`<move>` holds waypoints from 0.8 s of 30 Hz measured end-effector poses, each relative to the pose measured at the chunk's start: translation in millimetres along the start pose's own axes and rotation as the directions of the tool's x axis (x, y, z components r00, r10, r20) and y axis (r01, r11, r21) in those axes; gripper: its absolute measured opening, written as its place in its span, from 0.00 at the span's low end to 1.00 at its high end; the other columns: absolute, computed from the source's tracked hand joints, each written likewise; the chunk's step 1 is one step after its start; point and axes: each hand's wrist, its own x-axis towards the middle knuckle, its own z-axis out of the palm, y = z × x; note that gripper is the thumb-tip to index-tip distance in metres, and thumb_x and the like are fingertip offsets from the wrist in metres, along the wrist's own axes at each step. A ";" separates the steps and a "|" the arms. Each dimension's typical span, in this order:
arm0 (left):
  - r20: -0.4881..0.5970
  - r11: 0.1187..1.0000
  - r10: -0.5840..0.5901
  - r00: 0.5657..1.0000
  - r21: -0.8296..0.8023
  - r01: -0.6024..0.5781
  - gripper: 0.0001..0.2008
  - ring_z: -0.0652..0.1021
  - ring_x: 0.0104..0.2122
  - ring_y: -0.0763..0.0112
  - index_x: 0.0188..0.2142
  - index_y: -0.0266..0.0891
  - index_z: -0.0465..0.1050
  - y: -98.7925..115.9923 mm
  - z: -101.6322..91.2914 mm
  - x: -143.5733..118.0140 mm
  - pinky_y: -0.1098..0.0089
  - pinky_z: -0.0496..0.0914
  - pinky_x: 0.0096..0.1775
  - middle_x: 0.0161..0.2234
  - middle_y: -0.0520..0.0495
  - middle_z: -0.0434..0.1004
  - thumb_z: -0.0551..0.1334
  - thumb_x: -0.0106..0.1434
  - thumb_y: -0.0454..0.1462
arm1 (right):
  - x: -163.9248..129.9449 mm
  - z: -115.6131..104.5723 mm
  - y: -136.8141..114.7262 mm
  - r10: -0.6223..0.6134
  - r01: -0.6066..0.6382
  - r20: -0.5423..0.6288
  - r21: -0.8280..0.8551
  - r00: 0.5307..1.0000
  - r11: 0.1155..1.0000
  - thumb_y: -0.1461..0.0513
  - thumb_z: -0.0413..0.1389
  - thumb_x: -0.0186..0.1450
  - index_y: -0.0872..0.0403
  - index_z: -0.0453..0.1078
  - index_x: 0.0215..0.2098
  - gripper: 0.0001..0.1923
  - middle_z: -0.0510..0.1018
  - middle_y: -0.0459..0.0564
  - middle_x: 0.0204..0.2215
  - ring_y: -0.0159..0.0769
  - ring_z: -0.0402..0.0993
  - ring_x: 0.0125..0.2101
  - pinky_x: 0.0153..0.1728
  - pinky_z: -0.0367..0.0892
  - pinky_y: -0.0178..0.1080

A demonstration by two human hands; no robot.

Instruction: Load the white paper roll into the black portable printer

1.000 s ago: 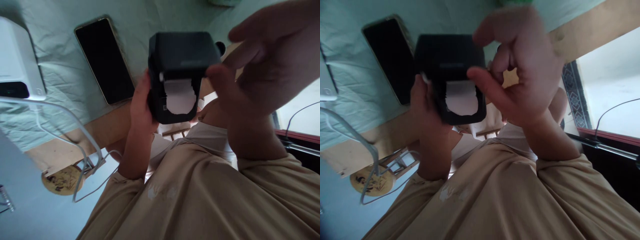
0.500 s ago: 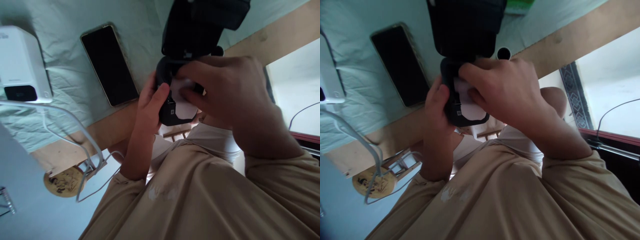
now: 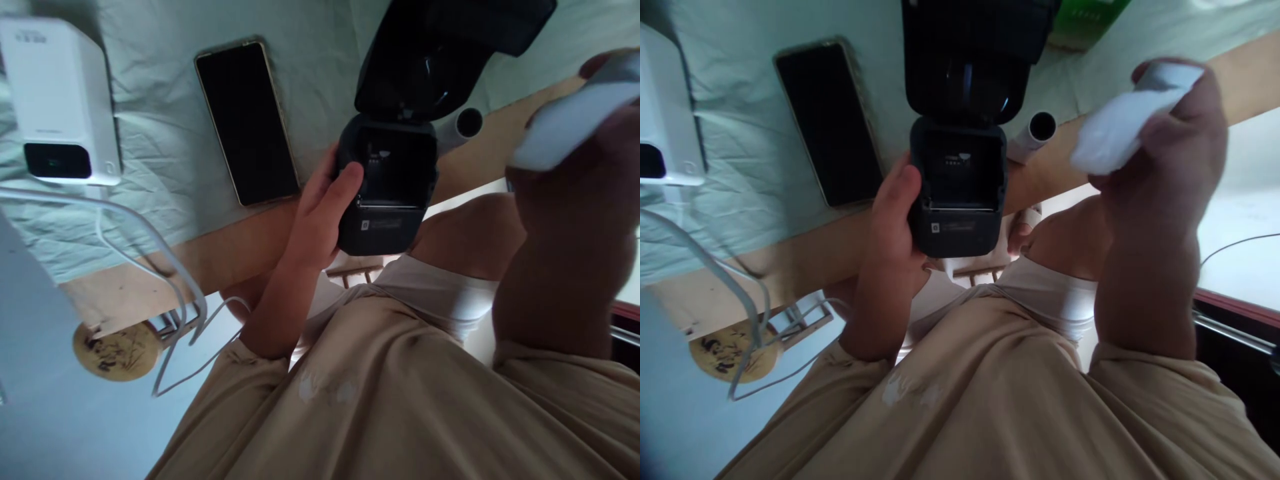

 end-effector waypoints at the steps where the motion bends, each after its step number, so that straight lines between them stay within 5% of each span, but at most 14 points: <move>1: -0.007 1.000 0.002 1.000 -0.010 -0.002 0.06 0.86 0.46 0.65 0.40 0.46 0.79 0.0 0.2 -0.2 0.68 0.80 0.47 0.39 0.53 0.85 0.64 0.72 0.42 | 3.4 0.8 6.2 -0.024 0.024 -0.024 0.011 0.999 1.000 0.54 0.61 0.67 0.48 0.66 0.44 0.12 0.74 0.44 0.31 0.28 0.73 0.27 0.24 0.66 0.35; 4: -0.004 1.000 0.001 1.000 -0.019 -0.001 0.07 0.85 0.50 0.63 0.40 0.46 0.81 -0.9 -0.7 0.1 0.67 0.80 0.47 0.40 0.51 0.85 0.63 0.72 0.42 | 14.8 2.1 22.2 -0.139 0.147 -0.113 0.067 0.984 0.987 0.59 0.62 0.61 0.49 0.69 0.41 0.10 0.71 0.44 0.29 0.26 0.66 0.21 0.21 0.60 0.36; 6: 0.015 1.000 0.000 1.000 -0.011 0.000 0.08 0.83 0.55 0.61 0.42 0.46 0.82 -1.5 -2.0 1.1 0.65 0.81 0.50 0.41 0.51 0.85 0.63 0.72 0.42 | 26.9 1.4 33.1 -0.236 0.245 -0.164 0.037 0.958 0.969 0.61 0.65 0.56 0.50 0.72 0.39 0.13 0.73 0.47 0.33 0.28 0.69 0.26 0.26 0.65 0.38; 9: 0.017 1.000 0.006 1.000 0.003 -0.006 0.08 0.80 0.60 0.59 0.43 0.48 0.81 -0.9 -2.0 1.7 0.62 0.80 0.56 0.41 0.51 0.85 0.63 0.72 0.43 | 47.8 -0.2 53.8 -0.285 0.260 -0.098 -0.208 0.954 0.943 0.61 0.70 0.51 0.49 0.73 0.40 0.19 0.77 0.49 0.39 0.34 0.71 0.38 0.38 0.70 0.39; 13: -0.027 1.000 -0.003 1.000 0.007 0.003 0.08 0.80 0.60 0.61 0.39 0.46 0.80 2.1 6.3 -1.9 0.62 0.79 0.58 0.38 0.51 0.85 0.62 0.72 0.41 | 55.2 -1.9 72.8 -0.255 0.235 -0.029 -0.303 0.966 0.924 0.63 0.71 0.50 0.48 0.70 0.46 0.26 0.78 0.46 0.38 0.33 0.69 0.36 0.41 0.69 0.39; 16: -0.092 1.000 0.001 0.996 -0.027 -0.004 0.08 0.83 0.57 0.62 0.37 0.44 0.78 2.7 10.7 -3.5 0.63 0.79 0.57 0.36 0.50 0.84 0.61 0.73 0.39 | 35.7 -0.6 61.5 -0.460 0.424 -0.129 -0.234 0.879 0.875 0.62 0.64 0.60 0.49 0.73 0.52 0.21 0.78 0.48 0.44 0.34 0.75 0.44 0.46 0.68 0.40; 18: -0.080 1.000 -0.002 0.997 -0.013 0.001 0.07 0.83 0.57 0.61 0.40 0.45 0.80 1.4 8.4 -2.1 0.64 0.80 0.56 0.36 0.51 0.85 0.63 0.71 0.41 | 17.2 6.2 45.4 -0.516 0.484 -0.133 -0.211 0.846 0.849 0.59 0.55 0.70 0.47 0.73 0.54 0.15 0.76 0.48 0.43 0.31 0.74 0.41 0.39 0.65 0.38; 21: -0.040 0.999 -0.008 0.999 0.042 0.010 0.07 0.82 0.59 0.59 0.42 0.49 0.82 -1.2 1.0 1.4 0.65 0.80 0.54 0.39 0.51 0.86 0.66 0.69 0.46 | -3.7 26.0 26.1 -0.407 0.427 0.130 -0.285 0.904 0.858 0.57 0.65 0.63 0.51 0.70 0.63 0.31 0.75 0.55 0.54 0.41 0.75 0.51 0.50 0.73 0.43; 24: -0.015 1.000 -0.006 1.000 0.013 0.006 0.08 0.82 0.59 0.59 0.41 0.51 0.83 -2.1 -2.9 2.3 0.66 0.80 0.53 0.40 0.51 0.86 0.67 0.68 0.48 | -9.5 42.7 22.0 -0.310 0.345 0.163 -0.285 0.937 0.894 0.61 0.64 0.63 0.50 0.72 0.59 0.26 0.74 0.55 0.51 0.40 0.73 0.51 0.54 0.75 0.43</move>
